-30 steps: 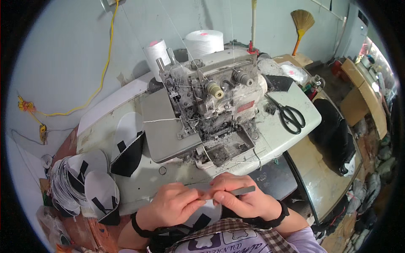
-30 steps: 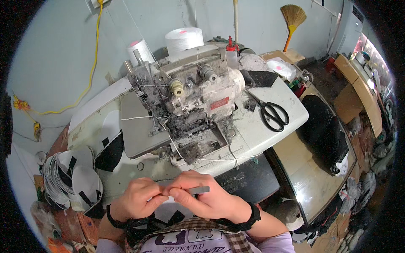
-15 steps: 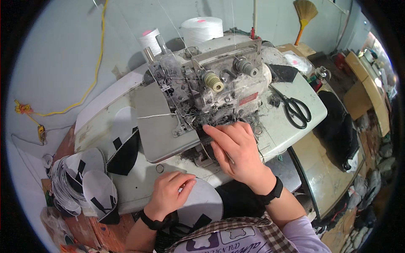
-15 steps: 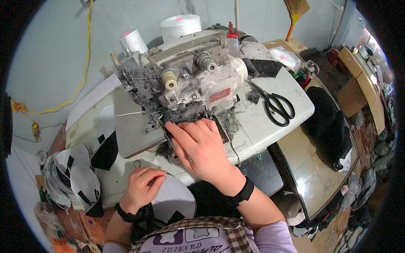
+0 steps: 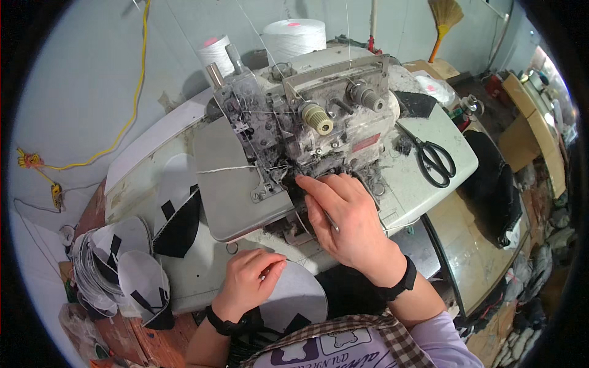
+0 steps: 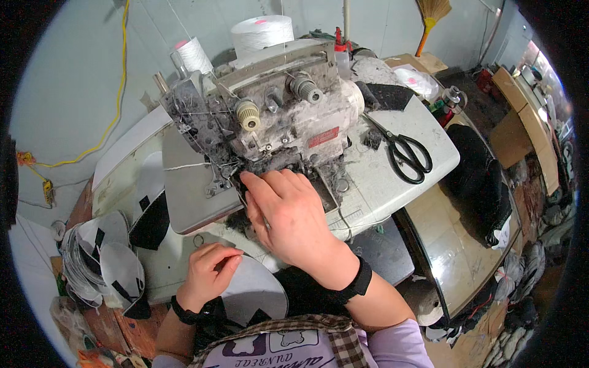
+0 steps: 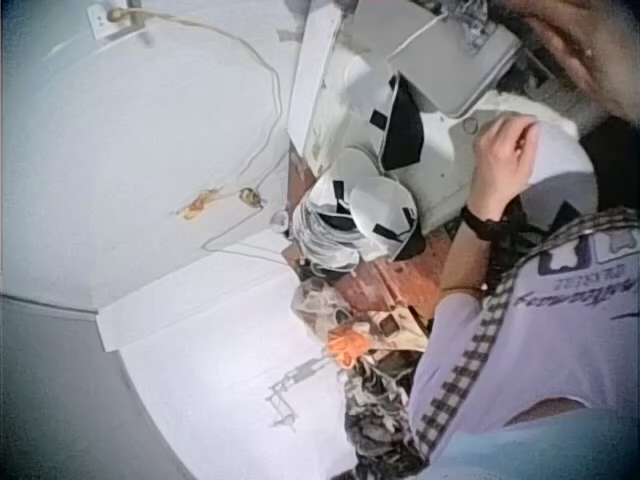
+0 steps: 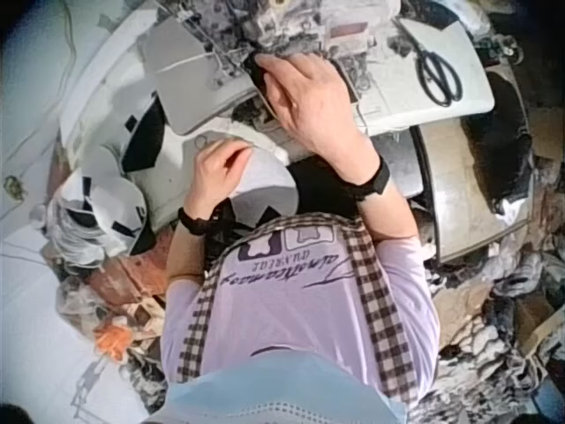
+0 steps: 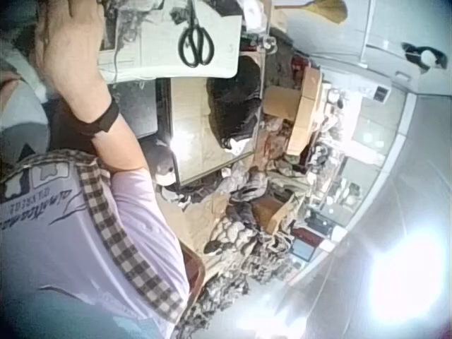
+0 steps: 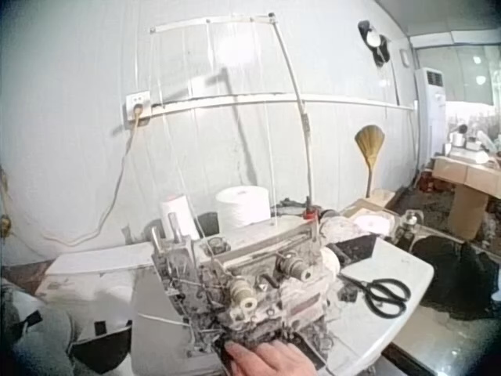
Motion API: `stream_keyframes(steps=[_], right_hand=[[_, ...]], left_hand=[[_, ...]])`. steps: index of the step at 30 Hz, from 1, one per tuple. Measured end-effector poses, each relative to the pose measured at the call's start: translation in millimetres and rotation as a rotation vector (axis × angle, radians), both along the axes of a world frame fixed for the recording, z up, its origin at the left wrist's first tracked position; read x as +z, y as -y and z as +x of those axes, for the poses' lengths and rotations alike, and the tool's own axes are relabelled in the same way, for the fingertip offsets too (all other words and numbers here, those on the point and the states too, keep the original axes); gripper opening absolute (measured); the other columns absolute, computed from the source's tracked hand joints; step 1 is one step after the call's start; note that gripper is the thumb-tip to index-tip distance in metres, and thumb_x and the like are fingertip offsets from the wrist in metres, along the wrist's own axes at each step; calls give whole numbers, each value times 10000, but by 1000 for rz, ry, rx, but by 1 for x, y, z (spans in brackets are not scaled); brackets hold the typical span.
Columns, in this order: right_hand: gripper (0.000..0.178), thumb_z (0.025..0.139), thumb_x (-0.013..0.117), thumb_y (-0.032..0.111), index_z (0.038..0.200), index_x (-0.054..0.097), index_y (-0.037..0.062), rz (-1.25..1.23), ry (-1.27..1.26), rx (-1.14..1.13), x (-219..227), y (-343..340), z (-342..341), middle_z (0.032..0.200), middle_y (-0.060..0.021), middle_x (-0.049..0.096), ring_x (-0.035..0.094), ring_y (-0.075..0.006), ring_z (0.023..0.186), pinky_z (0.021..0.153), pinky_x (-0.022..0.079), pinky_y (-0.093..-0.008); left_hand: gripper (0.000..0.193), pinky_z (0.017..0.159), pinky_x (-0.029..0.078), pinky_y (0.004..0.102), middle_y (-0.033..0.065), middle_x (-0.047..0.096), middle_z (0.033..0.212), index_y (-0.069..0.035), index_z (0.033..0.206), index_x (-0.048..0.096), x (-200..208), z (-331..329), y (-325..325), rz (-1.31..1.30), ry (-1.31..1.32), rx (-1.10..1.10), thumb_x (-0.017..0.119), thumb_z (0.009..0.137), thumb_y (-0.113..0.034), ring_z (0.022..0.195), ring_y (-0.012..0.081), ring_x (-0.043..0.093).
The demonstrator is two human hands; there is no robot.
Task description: Operating an industrial sewing machine to stitch together various components of athletic shoes.
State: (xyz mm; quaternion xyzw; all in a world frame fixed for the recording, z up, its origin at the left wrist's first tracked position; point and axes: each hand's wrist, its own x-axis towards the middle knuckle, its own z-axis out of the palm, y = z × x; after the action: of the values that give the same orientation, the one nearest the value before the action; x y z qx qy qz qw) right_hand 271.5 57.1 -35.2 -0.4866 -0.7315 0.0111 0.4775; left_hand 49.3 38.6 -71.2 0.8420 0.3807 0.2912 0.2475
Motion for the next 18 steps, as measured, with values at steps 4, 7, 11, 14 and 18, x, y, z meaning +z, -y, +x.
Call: stream_keyframes(steps=[4,7,11,14,18], right_hand=[[245,828,606,-10,1071,634,-22,-55,-180,76,-8,1,7,799,-133,577,556,-311,716,657,454,-393],[226,837,571,-36,1054,633,-30,-65,-283,105,-10,0,8,765,-143,560,553,-319,704,640,461,-392],[239,823,574,-39,1054,633,-23,-50,-276,131,-12,-1,11,766,-135,557,550,-316,703,642,459,-389],[259,809,579,-42,1062,632,-15,-16,-231,129,-14,-2,13,759,-129,556,547,-309,698,639,456,-388],[264,806,580,-36,1063,629,-6,16,-183,134,-9,3,15,745,-121,560,543,-299,678,629,451,-387]], left_hand=[[70,562,457,326,55,628,693,-39,858,679,2,0,1,-11,9,2,720,804,-53,552,213,573],[69,563,463,325,62,637,707,-31,862,681,1,-2,-1,-8,-23,-9,716,805,-48,560,212,580],[70,556,462,326,66,639,710,-28,865,681,0,0,-1,-12,17,3,715,807,-48,564,213,582],[68,555,462,325,66,641,714,-29,864,681,0,1,-1,-9,3,1,716,808,-49,570,212,584],[72,557,463,325,63,644,721,-31,868,681,0,0,-1,-13,-2,5,717,808,-45,576,214,586]])
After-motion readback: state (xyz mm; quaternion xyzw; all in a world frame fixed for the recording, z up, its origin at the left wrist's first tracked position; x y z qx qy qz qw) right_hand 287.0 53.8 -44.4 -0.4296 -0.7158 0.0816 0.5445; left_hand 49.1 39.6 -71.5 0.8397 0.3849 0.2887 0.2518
